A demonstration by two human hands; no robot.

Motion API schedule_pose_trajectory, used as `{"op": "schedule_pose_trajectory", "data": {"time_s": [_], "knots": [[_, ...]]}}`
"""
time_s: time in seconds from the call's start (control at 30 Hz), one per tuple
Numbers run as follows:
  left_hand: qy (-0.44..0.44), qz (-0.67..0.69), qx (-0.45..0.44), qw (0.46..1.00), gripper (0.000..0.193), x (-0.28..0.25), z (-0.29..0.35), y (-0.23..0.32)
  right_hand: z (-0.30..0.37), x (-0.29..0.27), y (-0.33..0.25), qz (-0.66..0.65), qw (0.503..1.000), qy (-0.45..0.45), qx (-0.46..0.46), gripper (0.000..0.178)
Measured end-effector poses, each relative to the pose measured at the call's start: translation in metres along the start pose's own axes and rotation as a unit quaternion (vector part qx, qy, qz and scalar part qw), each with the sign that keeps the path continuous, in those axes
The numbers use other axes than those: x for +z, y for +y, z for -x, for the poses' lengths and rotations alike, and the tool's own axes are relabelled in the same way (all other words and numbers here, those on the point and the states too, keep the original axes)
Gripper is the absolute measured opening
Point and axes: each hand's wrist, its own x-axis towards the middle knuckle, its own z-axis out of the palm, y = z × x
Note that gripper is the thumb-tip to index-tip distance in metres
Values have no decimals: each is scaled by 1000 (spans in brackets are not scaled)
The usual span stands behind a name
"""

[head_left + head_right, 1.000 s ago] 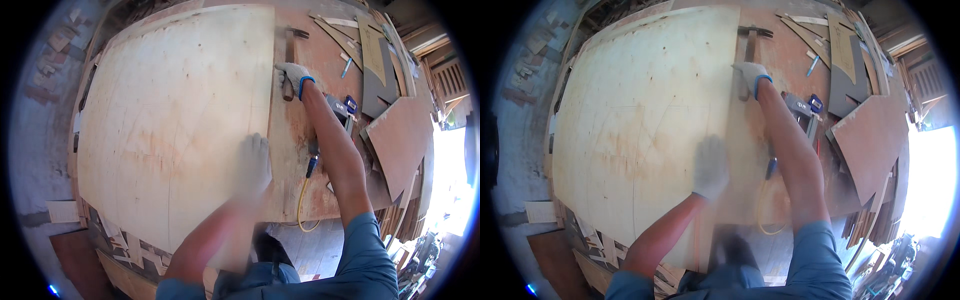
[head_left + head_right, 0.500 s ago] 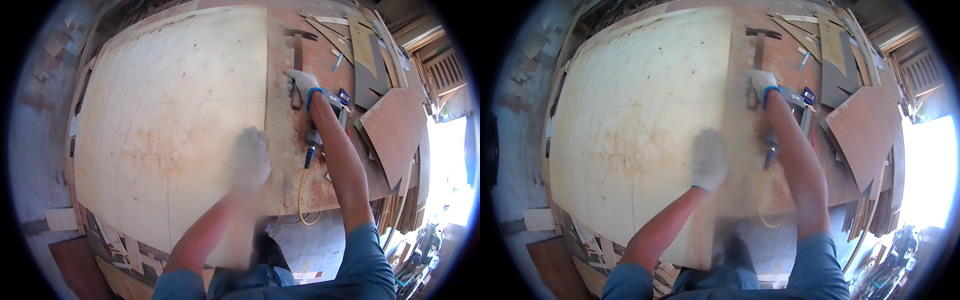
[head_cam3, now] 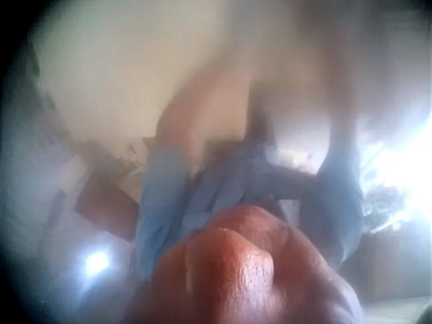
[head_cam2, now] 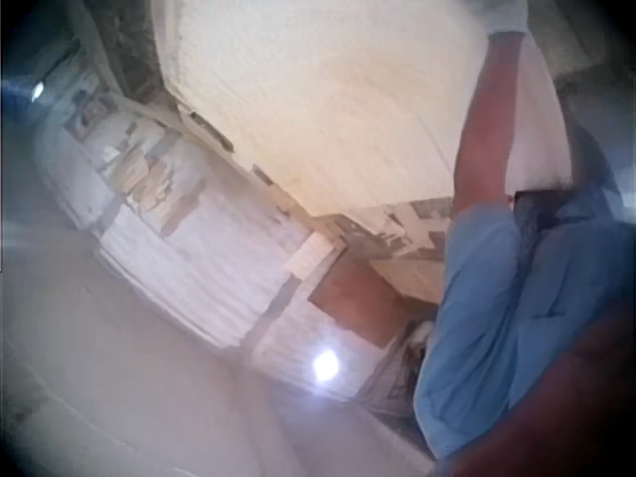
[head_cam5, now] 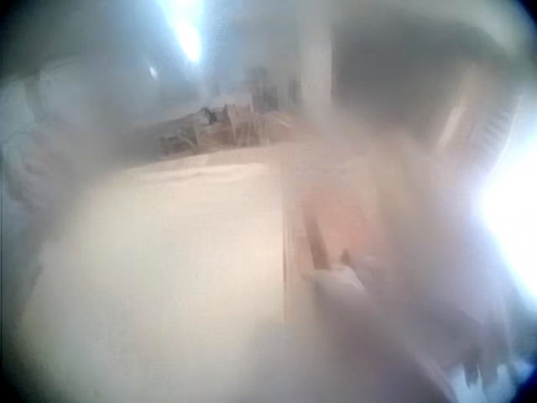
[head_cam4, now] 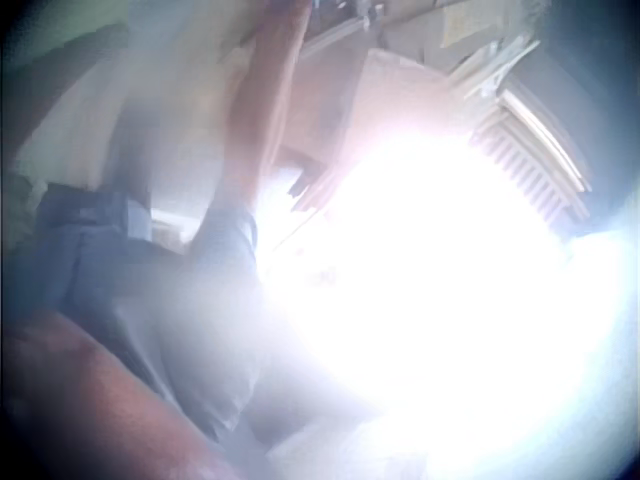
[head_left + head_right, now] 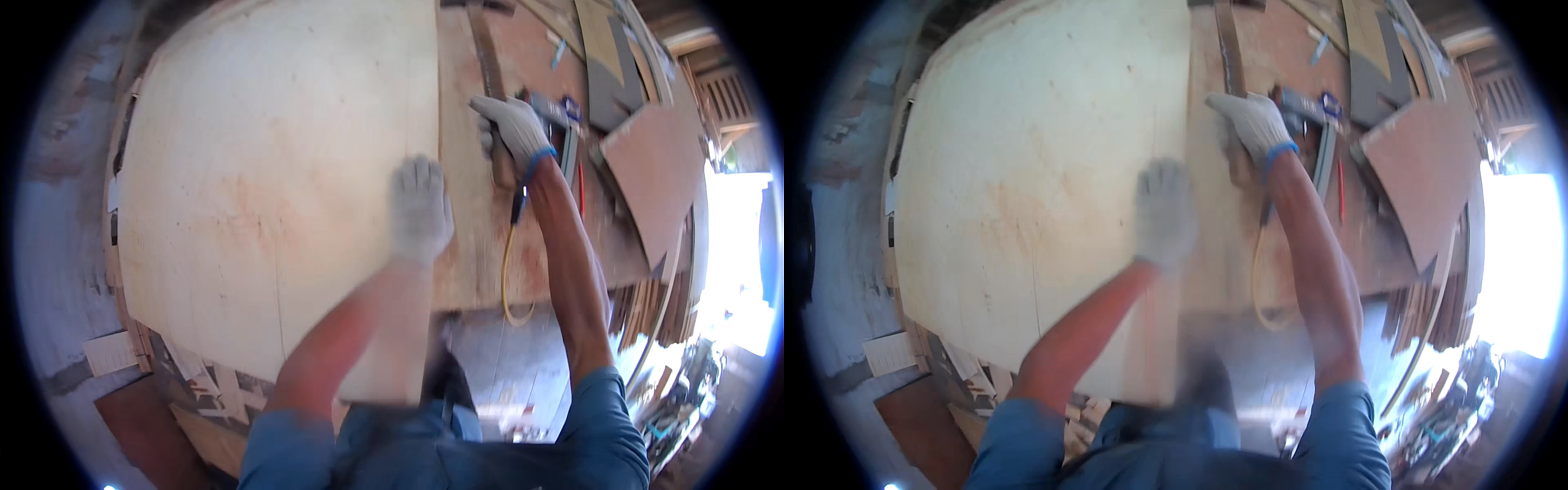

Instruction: The person aligns a reddish-brown veneer sheet onto a large curved plywood panel, marks a cut line with a red pencil, and then uses a hammer and a nail gun to fasten the veneer to the panel. The person repeatedly hammers along the edges and uses the nail gun to secure the veneer in place.

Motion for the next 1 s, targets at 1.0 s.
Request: {"op": "schedule_pose_trajectory", "data": {"time_s": [1.0], "knots": [[-159, 116, 450, 871, 24, -55, 262, -18, 511, 14, 345, -15, 942, 78, 327, 31]]}}
